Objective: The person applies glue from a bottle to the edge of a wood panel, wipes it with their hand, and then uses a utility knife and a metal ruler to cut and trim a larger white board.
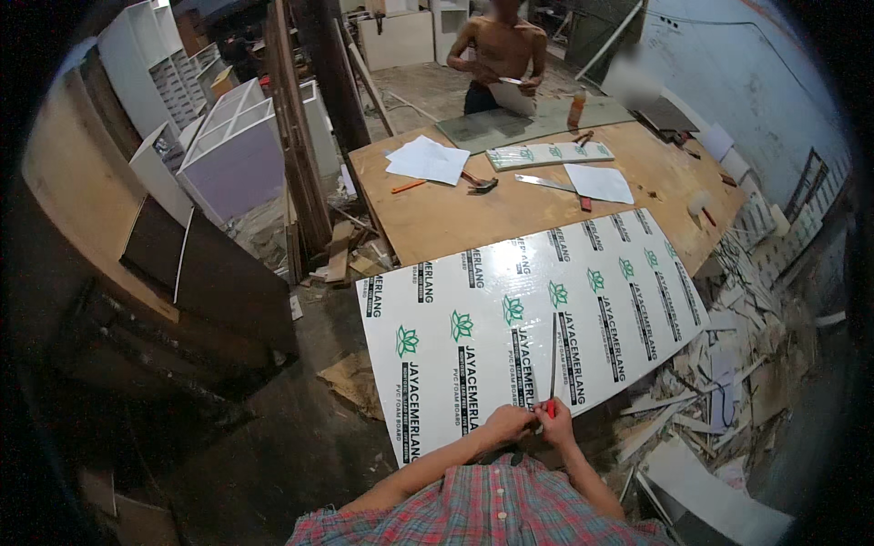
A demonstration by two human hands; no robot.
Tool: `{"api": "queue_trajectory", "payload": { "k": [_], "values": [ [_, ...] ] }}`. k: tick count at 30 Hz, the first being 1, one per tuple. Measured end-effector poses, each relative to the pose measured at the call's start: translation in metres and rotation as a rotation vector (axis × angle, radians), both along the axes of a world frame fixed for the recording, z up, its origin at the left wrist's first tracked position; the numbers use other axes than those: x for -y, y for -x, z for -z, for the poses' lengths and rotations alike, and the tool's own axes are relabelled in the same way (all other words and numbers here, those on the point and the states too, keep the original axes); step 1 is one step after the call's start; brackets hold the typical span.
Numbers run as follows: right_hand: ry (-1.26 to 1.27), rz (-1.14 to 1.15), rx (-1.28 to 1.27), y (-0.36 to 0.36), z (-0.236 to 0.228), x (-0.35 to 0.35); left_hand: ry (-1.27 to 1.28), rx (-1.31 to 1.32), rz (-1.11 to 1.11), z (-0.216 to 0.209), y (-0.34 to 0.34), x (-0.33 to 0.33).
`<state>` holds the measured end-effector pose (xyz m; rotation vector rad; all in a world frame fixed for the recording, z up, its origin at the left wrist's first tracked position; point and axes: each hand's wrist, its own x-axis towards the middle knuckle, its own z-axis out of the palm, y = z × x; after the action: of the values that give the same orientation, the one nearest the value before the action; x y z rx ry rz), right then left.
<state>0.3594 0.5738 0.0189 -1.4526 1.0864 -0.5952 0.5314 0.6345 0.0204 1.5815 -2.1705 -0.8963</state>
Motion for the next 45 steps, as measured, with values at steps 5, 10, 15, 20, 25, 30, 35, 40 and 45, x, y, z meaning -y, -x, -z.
{"api": "queue_trajectory", "payload": {
  "k": [5, 10, 15, 20, 25, 30, 35, 40, 45],
  "values": [
    [-0.006, 0.057, 0.013, 0.001, 0.002, -0.002, 0.073, 0.007, -0.001, -0.006, 0.001, -0.001],
    [0.001, 0.021, -0.022, 0.001, 0.011, 0.001, 0.166, -0.082, -0.036, 0.01, 0.0, -0.004],
    [0.082, 0.046, 0.031, 0.002, 0.017, 0.0, 0.084, -0.086, -0.045, -0.01, -0.005, -0.002],
    [0.087, 0.027, -0.084, 0.002, 0.0, 0.003, -0.024, -0.072, -0.021, -0.014, -0.004, 0.001],
    [-0.023, 0.111, 0.086, 0.016, 0.006, 0.008, -0.019, -0.154, 0.056, -0.009, -0.019, -0.006],
    [0.063, 0.329, 0.068, 0.043, -0.029, -0.005, 0.07, -0.182, 0.019, -0.012, -0.019, -0.015],
    [0.151, 0.49, -0.022, 0.084, 0.01, -0.023, 0.041, -0.119, -0.046, -0.008, -0.004, -0.011],
    [0.087, 0.643, -0.056, 0.086, 0.005, -0.057, 0.136, -0.073, -0.096, -0.016, 0.019, -0.004],
    [0.01, 0.678, -0.067, 0.088, -0.006, -0.081, 0.215, -0.052, -0.104, -0.015, 0.049, 0.02]
  ]
}}
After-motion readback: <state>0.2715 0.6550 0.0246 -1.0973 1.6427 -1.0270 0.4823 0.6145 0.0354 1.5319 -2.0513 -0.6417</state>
